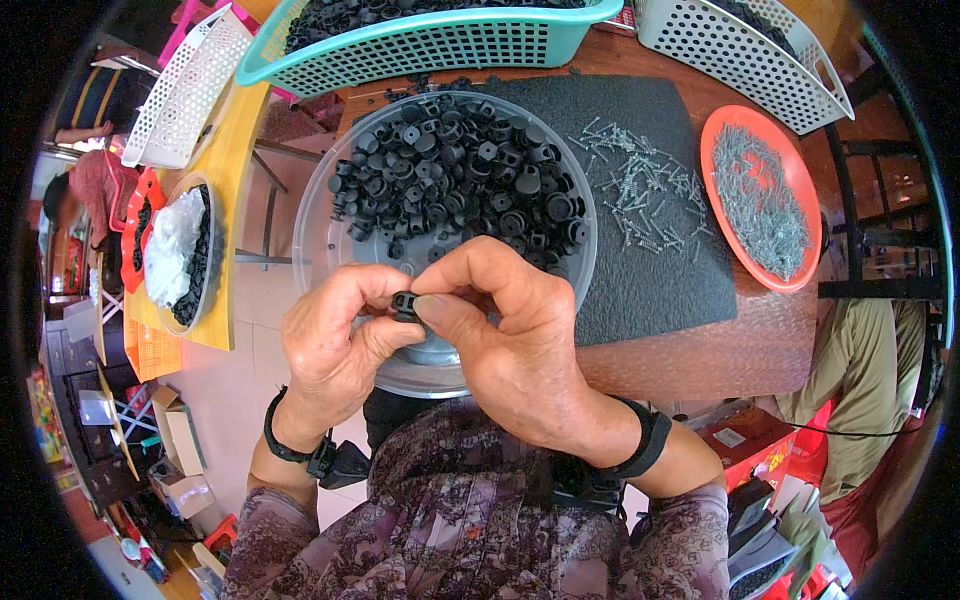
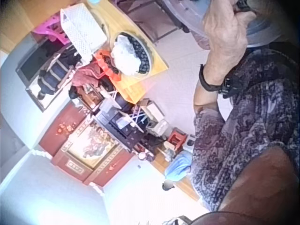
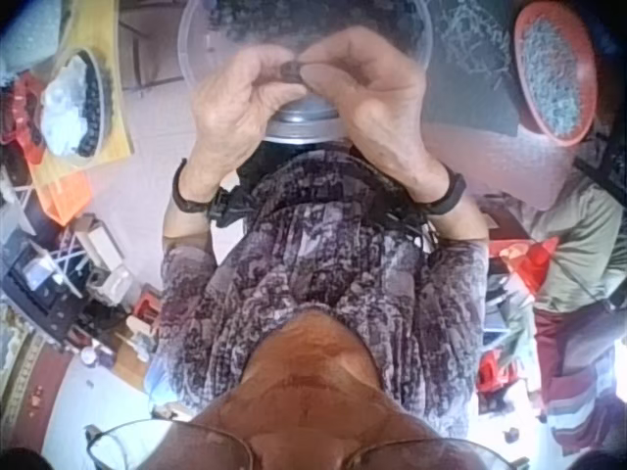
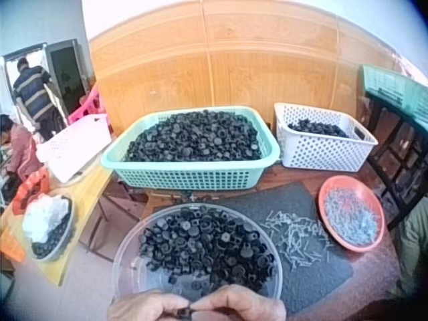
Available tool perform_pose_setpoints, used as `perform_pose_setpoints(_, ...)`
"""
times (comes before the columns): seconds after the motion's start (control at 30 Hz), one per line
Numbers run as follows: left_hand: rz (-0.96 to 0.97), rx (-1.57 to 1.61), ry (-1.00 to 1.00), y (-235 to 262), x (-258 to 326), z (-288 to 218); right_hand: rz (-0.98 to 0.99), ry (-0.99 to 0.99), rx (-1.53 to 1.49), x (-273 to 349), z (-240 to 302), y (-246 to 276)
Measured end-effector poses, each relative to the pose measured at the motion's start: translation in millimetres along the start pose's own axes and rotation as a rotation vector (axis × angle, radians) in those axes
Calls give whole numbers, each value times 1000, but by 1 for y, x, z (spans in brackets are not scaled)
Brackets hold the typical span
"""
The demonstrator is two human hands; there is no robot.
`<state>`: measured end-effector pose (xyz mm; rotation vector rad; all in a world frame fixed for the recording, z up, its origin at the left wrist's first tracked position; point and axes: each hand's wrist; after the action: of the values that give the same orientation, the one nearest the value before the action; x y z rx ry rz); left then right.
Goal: Assembling small black plastic components by inserting metal pins into them.
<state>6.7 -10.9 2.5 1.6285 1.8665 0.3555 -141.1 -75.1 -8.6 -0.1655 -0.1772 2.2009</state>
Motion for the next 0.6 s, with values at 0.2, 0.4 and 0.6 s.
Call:
perform_pose_setpoints(0.2, 9, -132, -82, 2, 0, 4, 36, -31, 28, 1, 7, -1)
perform_pose_setpoints(0.4, -43, -103, -112, 3, -1, 6, 149, 88, 340, 1, 12, 7)
perform_pose_setpoints(0.6, -25, -89, -132, 1, -4, 3, 47, 224, 556, -2, 12, 5)
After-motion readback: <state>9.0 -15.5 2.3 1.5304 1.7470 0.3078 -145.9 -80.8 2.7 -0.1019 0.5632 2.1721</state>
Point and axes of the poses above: each hand's wrist, its own x-axis away from the middle knuckle, its own y-axis out of the back of the hand, z = x × y, and after that the axes turned 4 degrees about z, right-handed
